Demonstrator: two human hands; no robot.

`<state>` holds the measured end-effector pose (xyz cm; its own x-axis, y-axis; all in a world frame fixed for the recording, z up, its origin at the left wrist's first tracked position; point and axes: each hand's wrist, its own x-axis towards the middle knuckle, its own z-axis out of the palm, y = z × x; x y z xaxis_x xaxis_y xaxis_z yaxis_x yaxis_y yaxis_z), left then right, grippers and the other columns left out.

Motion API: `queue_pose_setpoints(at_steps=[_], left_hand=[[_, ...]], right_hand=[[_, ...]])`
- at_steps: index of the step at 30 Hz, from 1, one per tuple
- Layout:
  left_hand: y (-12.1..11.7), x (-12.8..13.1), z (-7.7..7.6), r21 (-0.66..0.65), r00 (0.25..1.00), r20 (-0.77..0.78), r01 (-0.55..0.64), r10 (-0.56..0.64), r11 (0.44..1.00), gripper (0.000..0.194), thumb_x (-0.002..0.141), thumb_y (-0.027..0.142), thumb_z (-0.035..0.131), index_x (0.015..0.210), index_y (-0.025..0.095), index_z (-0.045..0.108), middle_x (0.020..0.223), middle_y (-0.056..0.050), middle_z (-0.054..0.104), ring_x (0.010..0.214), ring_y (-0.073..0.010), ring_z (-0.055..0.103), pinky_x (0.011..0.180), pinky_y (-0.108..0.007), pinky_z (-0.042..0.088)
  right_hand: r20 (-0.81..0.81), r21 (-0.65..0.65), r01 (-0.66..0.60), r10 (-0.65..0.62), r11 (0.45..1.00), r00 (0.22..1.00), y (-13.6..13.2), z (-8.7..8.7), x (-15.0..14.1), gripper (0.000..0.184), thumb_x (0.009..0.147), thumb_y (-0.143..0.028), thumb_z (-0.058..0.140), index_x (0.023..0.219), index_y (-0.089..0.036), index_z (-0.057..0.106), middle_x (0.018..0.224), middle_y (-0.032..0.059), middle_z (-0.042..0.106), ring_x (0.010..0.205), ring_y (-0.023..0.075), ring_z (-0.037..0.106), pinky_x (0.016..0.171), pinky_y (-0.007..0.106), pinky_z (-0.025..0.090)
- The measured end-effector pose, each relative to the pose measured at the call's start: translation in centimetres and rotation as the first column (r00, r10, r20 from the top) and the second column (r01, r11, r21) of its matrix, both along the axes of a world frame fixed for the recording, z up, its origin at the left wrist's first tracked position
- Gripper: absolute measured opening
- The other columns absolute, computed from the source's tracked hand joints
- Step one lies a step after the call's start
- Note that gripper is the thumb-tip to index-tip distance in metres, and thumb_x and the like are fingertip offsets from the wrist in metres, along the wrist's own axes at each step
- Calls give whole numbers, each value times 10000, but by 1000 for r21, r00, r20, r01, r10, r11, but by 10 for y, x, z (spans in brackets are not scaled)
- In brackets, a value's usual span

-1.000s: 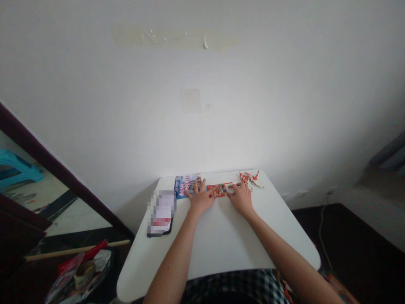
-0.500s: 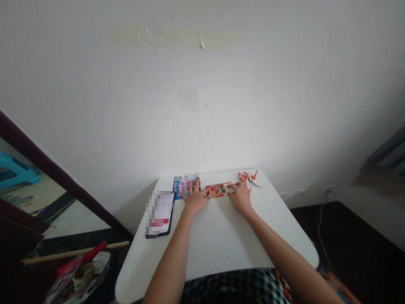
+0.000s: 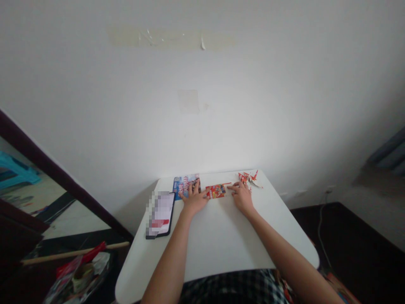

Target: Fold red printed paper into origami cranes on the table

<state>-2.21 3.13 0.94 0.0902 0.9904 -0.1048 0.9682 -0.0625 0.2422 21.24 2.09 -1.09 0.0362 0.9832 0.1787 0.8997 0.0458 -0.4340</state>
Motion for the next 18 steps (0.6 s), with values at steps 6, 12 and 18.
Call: queue_pose_setpoints(at_steps=[6, 12, 18], left_hand=[[0, -1, 0, 3, 1000, -3, 5, -5, 1000, 500, 939, 578, 429, 1436, 627, 421, 1723, 109, 116, 1578, -418, 67, 1097, -860, 86], [-4, 1, 3, -3, 1000, 7, 11, -11, 1000, 497, 947, 568, 413, 1442, 610, 430, 1727, 91, 110, 1580, -407, 58, 1095, -861, 59], [-6, 0, 1, 33, 1000, 0, 9, -9, 999, 504, 926, 603, 445, 1429, 614, 448, 1722, 87, 151, 1575, -415, 81, 1092, -865, 40]], right_hand=[[-7, 23, -24, 24, 999, 1000, 3, -3, 4, 561, 865, -37, 444, 1234, -342, 738, 1296, 68, 610, 1186, 248, 505, 992, 370, 386], [0, 34, -1, 2, 999, 1000, 5, -6, 4, 601, 852, -16, 429, 1234, -365, 734, 1286, 50, 620, 1172, 239, 512, 1001, 360, 376], [-50, 81, -16, 20, 997, 999, 7, -13, 7, 594, 829, 2, 424, 1214, -307, 754, 1252, 66, 639, 1157, 233, 531, 1009, 352, 387]])
